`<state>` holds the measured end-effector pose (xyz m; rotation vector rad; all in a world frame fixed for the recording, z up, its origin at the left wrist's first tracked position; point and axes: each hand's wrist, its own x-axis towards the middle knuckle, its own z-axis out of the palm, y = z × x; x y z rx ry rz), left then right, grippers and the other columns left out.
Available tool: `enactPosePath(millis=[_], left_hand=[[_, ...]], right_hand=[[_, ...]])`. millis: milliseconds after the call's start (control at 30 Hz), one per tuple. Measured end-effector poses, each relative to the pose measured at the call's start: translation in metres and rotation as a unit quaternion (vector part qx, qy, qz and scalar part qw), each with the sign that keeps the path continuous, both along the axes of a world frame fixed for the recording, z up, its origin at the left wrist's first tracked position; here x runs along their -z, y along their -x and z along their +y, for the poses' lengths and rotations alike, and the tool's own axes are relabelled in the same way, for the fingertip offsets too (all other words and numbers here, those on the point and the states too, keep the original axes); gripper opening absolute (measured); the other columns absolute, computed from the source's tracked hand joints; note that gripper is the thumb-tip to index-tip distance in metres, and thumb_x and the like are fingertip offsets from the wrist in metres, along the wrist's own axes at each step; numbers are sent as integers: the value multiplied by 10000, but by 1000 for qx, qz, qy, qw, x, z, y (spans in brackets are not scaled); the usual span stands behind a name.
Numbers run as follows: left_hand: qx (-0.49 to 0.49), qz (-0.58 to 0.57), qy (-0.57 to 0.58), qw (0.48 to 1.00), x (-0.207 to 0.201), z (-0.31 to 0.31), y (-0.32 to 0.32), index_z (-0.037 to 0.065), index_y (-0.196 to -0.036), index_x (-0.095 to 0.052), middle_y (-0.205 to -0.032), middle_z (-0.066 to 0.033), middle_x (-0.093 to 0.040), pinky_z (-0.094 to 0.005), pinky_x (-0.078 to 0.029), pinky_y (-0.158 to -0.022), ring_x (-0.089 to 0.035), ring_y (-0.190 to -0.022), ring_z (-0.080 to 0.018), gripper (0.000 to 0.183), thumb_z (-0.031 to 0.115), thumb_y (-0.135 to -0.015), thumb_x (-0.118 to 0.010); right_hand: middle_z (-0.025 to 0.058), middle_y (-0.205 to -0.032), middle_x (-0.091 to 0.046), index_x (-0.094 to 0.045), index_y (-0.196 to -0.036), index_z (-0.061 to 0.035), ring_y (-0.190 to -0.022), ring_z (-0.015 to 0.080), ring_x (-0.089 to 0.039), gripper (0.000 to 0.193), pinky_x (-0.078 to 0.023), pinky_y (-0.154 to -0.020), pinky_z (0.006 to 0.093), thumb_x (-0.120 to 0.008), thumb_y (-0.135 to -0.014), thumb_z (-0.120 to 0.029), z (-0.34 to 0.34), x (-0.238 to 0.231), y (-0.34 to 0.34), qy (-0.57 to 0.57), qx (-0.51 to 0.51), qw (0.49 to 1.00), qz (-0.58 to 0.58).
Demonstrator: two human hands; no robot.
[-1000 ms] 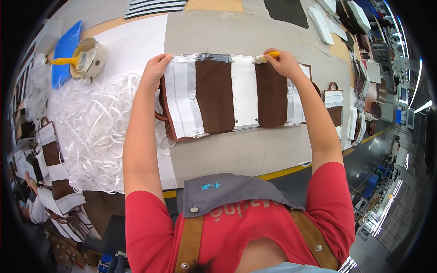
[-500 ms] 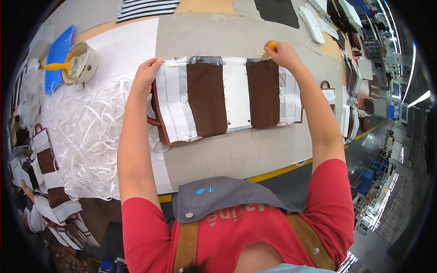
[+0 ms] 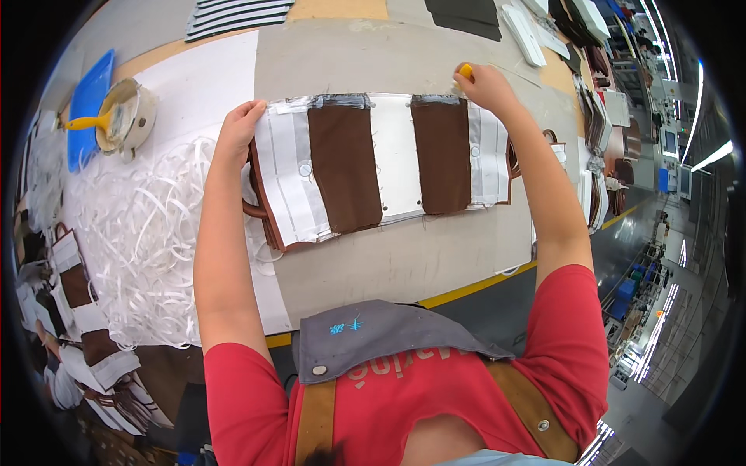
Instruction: The person applies white adhesive to the edges of brown fabric bag components using a yellow brush. They work on multiple bag sections laid out on a table, smoothing the fabric and ensuring the adhesive is evenly distributed along the seams.
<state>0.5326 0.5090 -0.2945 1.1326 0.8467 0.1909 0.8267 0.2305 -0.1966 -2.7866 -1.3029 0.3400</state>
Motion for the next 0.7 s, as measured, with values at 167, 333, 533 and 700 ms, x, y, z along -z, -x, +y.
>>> enactPosePath(millis=[167,333,533,700], left_hand=[[1,-1,-2,1000,2,2,0,-27,-997,-581,-862,-48,-605,-228,-447,-692,-554,-763,-105,266,198,-858,-554],[2,-4,-6,1000,6,3,2,-21,-991,-581,-851,-41,-605,-223,-447,-689,-554,-753,-97,253,192,-858,-554],[-3,-8,8,1000,10,5,1,-25,-992,-580,-851,-43,-606,-222,-447,-689,-555,-748,-96,247,182,-861,-547],[4,-5,-1,1000,4,2,1,-38,-1007,-575,-859,-49,-607,-229,-448,-700,-558,-758,-104,265,181,-861,-545]], right_hand=[[133,-707,-611,-623,-909,-82,-620,270,-555,201,-455,-619,350,-553,-828,-253,7,10,28,-68,2,981,181],[143,-733,-617,-622,-910,-85,-659,286,-572,197,-457,-635,351,-543,-827,-245,-2,2,5,43,-26,996,67],[142,-708,-613,-622,-902,-74,-653,293,-572,205,-452,-622,356,-547,-817,-244,-13,-4,3,-18,13,996,91],[147,-690,-606,-623,-894,-61,-642,286,-570,207,-450,-613,346,-541,-820,-237,-23,-6,-11,6,22,999,49]])
